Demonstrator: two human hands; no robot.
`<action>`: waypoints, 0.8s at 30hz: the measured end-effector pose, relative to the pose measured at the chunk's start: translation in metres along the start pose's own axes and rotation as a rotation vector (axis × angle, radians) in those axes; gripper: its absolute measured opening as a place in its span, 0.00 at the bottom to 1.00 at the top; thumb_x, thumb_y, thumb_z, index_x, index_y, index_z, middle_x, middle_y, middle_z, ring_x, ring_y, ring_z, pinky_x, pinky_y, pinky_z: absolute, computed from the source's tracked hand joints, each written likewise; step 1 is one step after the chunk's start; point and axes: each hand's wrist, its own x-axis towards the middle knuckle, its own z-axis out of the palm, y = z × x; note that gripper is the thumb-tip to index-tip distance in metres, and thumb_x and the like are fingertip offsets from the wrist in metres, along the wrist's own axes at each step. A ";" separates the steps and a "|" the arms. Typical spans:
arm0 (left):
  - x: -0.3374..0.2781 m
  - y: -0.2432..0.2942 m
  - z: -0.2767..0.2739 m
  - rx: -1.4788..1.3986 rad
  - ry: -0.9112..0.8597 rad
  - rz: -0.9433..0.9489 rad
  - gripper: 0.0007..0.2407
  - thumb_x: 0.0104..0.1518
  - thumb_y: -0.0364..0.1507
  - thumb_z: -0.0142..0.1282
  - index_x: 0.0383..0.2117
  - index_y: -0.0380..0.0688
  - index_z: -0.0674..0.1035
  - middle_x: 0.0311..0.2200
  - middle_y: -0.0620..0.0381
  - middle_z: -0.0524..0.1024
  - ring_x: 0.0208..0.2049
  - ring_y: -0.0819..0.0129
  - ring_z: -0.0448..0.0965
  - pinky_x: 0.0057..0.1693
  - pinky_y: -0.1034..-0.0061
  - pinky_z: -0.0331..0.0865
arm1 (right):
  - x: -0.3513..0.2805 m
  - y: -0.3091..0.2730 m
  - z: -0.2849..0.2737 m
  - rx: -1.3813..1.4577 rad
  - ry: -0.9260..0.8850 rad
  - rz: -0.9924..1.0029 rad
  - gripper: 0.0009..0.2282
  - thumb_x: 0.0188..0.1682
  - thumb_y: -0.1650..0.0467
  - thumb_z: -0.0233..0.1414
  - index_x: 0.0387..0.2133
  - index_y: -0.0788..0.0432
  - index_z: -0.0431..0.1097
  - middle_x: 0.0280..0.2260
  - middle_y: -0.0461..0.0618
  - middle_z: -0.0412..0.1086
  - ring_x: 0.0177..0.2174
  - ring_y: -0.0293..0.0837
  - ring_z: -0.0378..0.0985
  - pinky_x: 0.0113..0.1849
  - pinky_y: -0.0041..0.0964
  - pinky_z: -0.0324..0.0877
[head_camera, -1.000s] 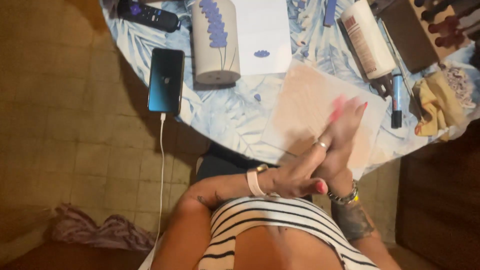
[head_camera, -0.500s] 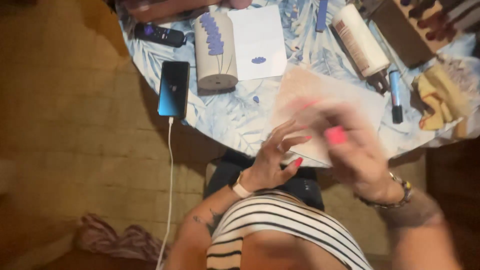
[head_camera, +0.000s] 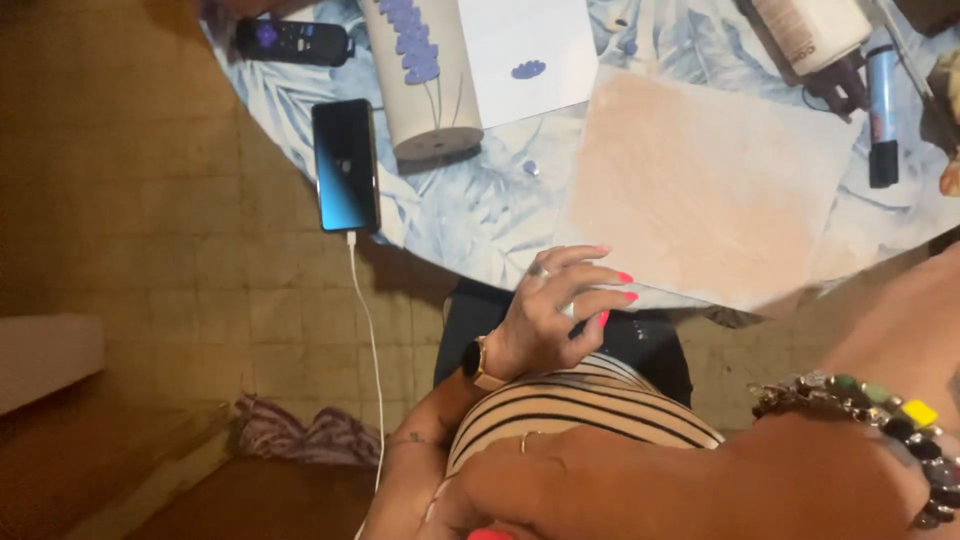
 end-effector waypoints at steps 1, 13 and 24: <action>0.003 -0.002 0.000 -0.003 0.006 0.006 0.08 0.45 0.24 0.44 0.28 0.50 0.76 0.34 0.62 0.70 0.42 0.58 0.71 0.48 0.68 0.63 | -0.001 0.003 -0.004 -0.049 0.016 0.021 0.08 0.42 0.69 0.39 0.31 0.61 0.60 0.31 0.58 0.63 0.34 0.53 0.67 0.36 0.44 0.62; 0.000 -0.014 -0.027 0.187 0.034 -0.041 0.08 0.44 0.24 0.46 0.30 0.48 0.75 0.29 0.60 0.71 0.37 0.60 0.72 0.44 0.70 0.65 | -0.022 0.056 -0.041 -0.531 0.121 0.277 0.05 0.35 0.72 0.46 0.25 0.61 0.65 0.18 0.59 0.68 0.23 0.57 0.73 0.25 0.48 0.67; 0.001 -0.030 -0.032 0.294 0.109 -0.114 0.10 0.46 0.23 0.44 0.34 0.43 0.74 0.30 0.57 0.69 0.34 0.60 0.70 0.40 0.72 0.65 | 0.045 0.122 -0.070 -0.990 0.420 -0.011 0.06 0.42 0.71 0.47 0.31 0.59 0.64 0.27 0.54 0.65 0.30 0.53 0.70 0.30 0.42 0.67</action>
